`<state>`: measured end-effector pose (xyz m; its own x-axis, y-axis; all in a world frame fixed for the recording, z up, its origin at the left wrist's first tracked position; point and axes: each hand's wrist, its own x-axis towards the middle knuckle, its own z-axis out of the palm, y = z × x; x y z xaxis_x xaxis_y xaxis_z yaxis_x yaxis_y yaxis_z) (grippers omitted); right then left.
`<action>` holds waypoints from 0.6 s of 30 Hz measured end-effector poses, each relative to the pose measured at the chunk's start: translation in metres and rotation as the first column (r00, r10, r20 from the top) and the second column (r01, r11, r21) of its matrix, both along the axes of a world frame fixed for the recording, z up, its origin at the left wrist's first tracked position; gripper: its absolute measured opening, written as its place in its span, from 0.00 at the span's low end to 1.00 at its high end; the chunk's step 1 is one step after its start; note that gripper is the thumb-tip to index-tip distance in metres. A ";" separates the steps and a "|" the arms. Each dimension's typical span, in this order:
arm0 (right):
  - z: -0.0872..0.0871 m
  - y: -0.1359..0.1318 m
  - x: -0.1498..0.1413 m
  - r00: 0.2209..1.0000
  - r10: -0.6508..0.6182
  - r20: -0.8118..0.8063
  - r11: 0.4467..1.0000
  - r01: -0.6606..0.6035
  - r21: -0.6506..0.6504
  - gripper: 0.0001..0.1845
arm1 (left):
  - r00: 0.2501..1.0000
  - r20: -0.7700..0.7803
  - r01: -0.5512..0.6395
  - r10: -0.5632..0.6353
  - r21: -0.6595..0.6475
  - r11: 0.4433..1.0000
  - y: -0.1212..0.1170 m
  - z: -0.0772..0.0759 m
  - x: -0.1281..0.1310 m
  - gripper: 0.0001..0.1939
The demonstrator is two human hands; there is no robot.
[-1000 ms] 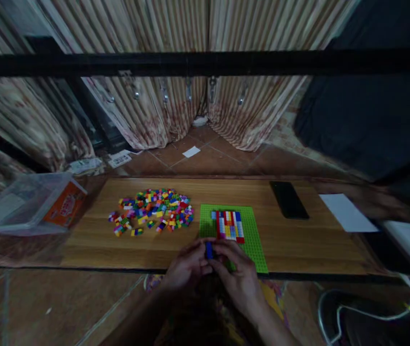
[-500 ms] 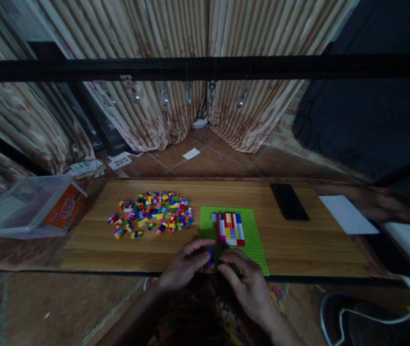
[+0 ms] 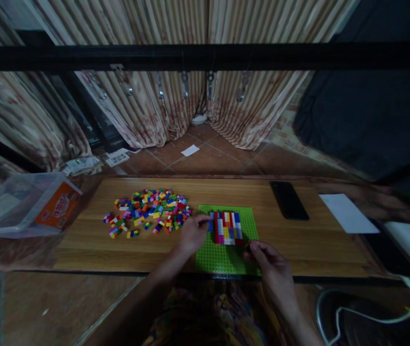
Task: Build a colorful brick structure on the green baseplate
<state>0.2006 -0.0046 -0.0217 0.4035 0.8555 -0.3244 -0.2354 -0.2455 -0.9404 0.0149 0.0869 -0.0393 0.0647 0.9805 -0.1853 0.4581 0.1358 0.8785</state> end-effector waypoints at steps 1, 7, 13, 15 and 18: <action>0.000 0.001 0.001 1.000 -0.001 0.002 1.000 0.001 -0.002 0.17 | 0.999 -0.031 0.012 -0.011 0.016 1.000 0.001 0.001 0.002 0.15; -0.002 0.006 0.003 1.000 -0.006 0.009 1.000 0.006 -0.011 0.17 | 0.992 -0.121 -0.022 0.029 0.060 0.998 0.003 0.007 0.010 0.13; -0.006 0.010 0.005 0.999 0.013 0.042 1.000 -0.013 -0.006 0.16 | 0.974 -0.205 -0.083 0.097 0.074 0.994 0.000 0.006 0.013 0.10; -0.011 0.014 0.009 0.997 0.025 0.075 1.000 -0.026 0.013 0.17 | 0.977 -0.197 -0.073 0.086 0.073 0.995 0.000 0.005 0.014 0.10; -0.019 0.025 0.016 0.984 0.031 0.178 0.998 -0.039 0.043 0.18 | 0.985 -0.155 -0.066 0.076 0.069 0.995 0.000 0.004 0.015 0.11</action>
<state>0.2164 0.0204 -0.0410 0.4205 0.8826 -0.2103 -0.0563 -0.2059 -0.9769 0.0297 0.0866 -0.0353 -0.0304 0.9917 -0.1253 0.5828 0.1194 0.8038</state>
